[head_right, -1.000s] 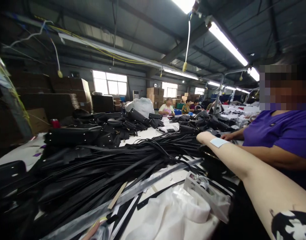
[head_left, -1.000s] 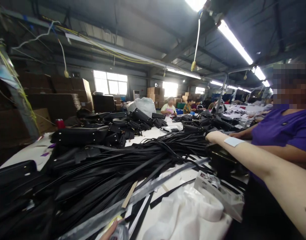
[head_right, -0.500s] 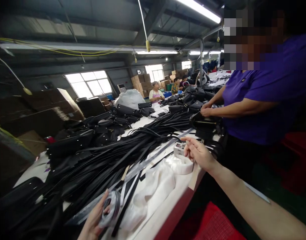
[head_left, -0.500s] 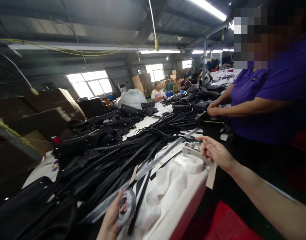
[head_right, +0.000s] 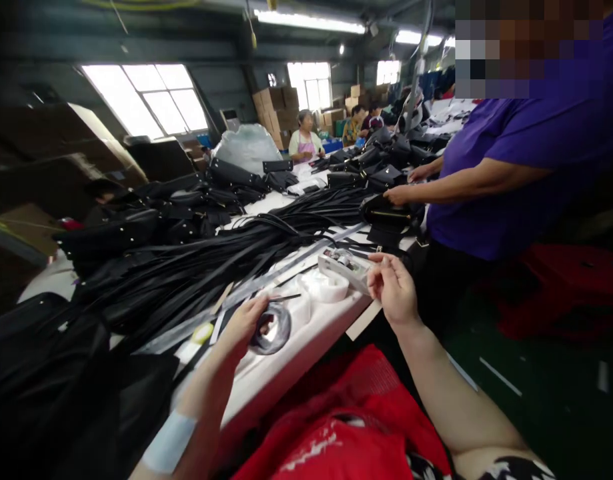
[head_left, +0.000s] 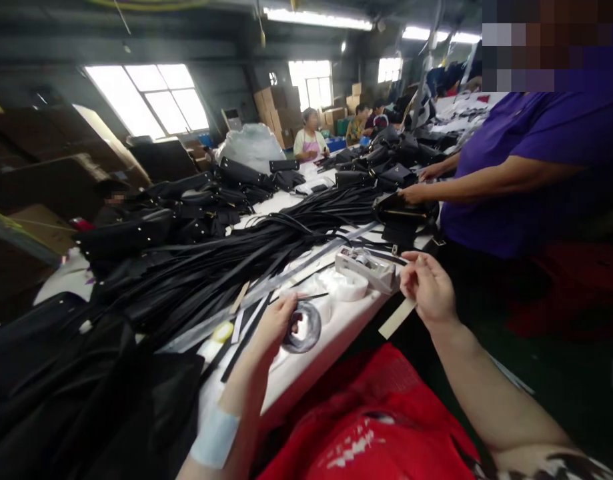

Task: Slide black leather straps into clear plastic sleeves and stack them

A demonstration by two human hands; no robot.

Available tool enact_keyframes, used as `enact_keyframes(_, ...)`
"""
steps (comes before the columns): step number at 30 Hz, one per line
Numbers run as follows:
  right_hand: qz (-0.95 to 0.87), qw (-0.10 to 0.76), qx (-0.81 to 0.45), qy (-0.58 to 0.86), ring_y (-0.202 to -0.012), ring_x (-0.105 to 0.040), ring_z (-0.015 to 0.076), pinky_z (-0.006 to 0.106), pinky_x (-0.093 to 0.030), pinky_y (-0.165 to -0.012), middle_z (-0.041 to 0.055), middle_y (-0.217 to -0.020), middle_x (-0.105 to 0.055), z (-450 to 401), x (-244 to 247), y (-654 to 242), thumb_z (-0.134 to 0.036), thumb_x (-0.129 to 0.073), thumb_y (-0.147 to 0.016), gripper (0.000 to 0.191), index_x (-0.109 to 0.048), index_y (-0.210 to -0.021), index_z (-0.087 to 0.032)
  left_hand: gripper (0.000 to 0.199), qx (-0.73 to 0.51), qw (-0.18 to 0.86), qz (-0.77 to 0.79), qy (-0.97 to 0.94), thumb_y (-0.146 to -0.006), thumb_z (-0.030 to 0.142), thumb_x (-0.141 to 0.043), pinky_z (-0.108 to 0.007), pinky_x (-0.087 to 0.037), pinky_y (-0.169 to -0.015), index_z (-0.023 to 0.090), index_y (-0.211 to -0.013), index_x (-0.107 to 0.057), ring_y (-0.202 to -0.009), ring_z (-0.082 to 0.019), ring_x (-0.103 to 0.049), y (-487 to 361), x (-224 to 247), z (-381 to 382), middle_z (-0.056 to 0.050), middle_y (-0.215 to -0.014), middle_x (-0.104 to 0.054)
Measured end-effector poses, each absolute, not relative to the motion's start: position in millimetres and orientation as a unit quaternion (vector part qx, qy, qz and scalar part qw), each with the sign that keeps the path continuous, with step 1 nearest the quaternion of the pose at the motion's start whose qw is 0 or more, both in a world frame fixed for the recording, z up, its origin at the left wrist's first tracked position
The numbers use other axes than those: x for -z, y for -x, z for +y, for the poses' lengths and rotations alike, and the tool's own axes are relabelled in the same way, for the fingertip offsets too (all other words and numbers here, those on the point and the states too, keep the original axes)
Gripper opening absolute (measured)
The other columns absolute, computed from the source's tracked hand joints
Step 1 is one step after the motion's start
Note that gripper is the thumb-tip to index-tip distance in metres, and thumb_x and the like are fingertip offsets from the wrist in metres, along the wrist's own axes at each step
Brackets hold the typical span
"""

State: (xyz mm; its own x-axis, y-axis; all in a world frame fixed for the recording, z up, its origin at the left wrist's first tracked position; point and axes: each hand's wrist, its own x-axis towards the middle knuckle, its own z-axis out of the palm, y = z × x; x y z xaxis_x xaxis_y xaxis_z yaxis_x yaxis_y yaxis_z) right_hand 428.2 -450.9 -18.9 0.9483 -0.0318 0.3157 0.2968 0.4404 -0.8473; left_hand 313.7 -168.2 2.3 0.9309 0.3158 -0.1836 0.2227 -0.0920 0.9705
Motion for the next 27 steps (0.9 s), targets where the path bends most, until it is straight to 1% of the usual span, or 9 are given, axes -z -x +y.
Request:
enact_keyframes(4,-0.141,0.845,0.118,0.502,-0.039,-0.043,0.0081,0.018,-0.035,-0.038,-0.0076,-0.054,-0.049,-457.3,10.3,-408.0,-0.047,-0.054,-0.095,0.026,-0.059,-0.097,-0.021,0.057,0.131,0.691,0.129,-0.699,-0.082,0.062,-0.061,-0.021,-0.026,-0.038,0.009,-0.101,-0.071,-0.038,-0.007,-0.042,-301.2,45.4,-245.8,-0.001,-0.059,-0.061)
enact_keyframes(9,-0.186,0.826,0.078,0.526,-0.040,-0.044,0.0092,0.019,-0.035,-0.038,-0.0062,-0.053,-0.051,-455.7,24.1,-370.6,-0.043,-0.049,-0.098,0.024,-0.060,-0.098,-0.022,0.057,0.251,0.741,0.188,-0.594,-0.081,0.064,-0.061,-0.022,-0.024,-0.037,0.010,-0.098,-0.069,-0.035,-0.006,-0.035,-264.2,93.2,-284.0,0.000,-0.055,-0.060)
enact_keyframes(12,-0.251,0.772,0.062,0.580,-0.045,-0.050,0.0102,0.019,-0.037,-0.041,-0.0038,-0.057,-0.057,-456.7,33.7,-341.1,-0.039,-0.044,-0.101,0.024,-0.061,-0.105,-0.023,0.050,0.256,0.759,0.229,-0.553,-0.082,0.060,-0.061,-0.022,-0.027,-0.039,0.011,-0.089,-0.067,-0.036,-0.005,-0.034,-250.7,95.9,-285.5,0.000,-0.057,-0.060)
enact_keyframes(15,-0.405,0.679,0.049,0.610,-0.057,-0.060,0.0126,0.023,-0.050,-0.053,0.0000,-0.070,-0.066,-455.5,34.8,-320.4,-0.030,-0.042,-0.102,0.024,-0.059,-0.118,-0.025,0.043,0.231,0.762,0.233,-0.557,-0.083,0.054,-0.061,-0.023,-0.029,-0.042,0.012,-0.084,-0.066,-0.040,-0.006,-0.037,-247.1,88.0,-281.9,0.000,-0.061,-0.060)
enact_keyframes(17,-0.511,0.620,0.057,0.593,-0.063,-0.064,0.0143,0.026,-0.054,-0.061,0.0013,-0.075,-0.068,-450.7,32.3,-315.9,-0.026,-0.040,-0.102,0.028,-0.055,-0.125,-0.026,0.042,0.224,0.760,0.222,-0.568,-0.084,0.054,-0.060,-0.023,-0.029,-0.043,0.012,-0.079,-0.064,-0.042,-0.006,-0.038,-247.6,84.8,-279.2,-0.001,-0.061,-0.059)
enact_keyframes(19,-0.561,0.591,0.066,0.576,-0.062,-0.064,0.0150,0.027,-0.054,-0.062,0.0011,-0.073,-0.067,-444.1,30.2,-315.8,-0.023,-0.038,-0.102,0.033,-0.051,-0.131,-0.027,0.046,0.229,0.751,0.214,-0.581,-0.084,0.058,-0.057,-0.024,-0.028,-0.042,0.013,-0.075,-0.062,-0.040,-0.007,-0.038,-248.3,84.8,-277.2,-0.001,-0.059,-0.058)
enact_keyframes(22,-0.534,0.604,0.082,0.586,-0.061,-0.062,0.0152,0.027,-0.053,-0.061,0.0016,-0.073,-0.065,-436.5,32.3,-313.8,-0.021,-0.034,-0.102,0.036,-0.048,-0.135,-0.027,0.055,0.239,0.722,0.190,-0.621,-0.081,0.069,-0.052,-0.023,-0.029,-0.040,0.015,-0.072,-0.058,-0.038,-0.008,-0.039,-248.8,85.8,-275.8,0.001,-0.056,-0.056)
enact_keyframes(25,-0.455,0.647,0.109,0.602,-0.062,-0.060,0.0146,0.026,-0.051,-0.059,0.0022,-0.075,-0.064,-428.0,45.8,-306.4,-0.022,-0.034,-0.102,0.033,-0.050,-0.131,-0.026,0.065,0.225,0.692,0.162,-0.667,-0.076,0.081,-0.045,-0.023,-0.029,-0.041,0.016,-0.071,-0.054,-0.039,-0.009,-0.041,-248.8,84.8,-275.3,0.002,-0.053,-0.052)
enact_keyframes(27,-0.396,0.669,0.108,0.620,-0.061,-0.059,0.0134,0.025,-0.049,-0.057,0.0009,-0.073,-0.062,-417.8,58.3,-305.6,-0.023,-0.036,-0.102,0.029,-0.052,-0.126,-0.025,0.069,0.198,0.681,0.151,-0.689,-0.074,0.085,-0.042,-0.023,-0.027,-0.043,0.017,-0.068,-0.051,-0.041,-0.008,-0.037,-249.4,84.7,-274.9,0.004,-0.050,-0.047)
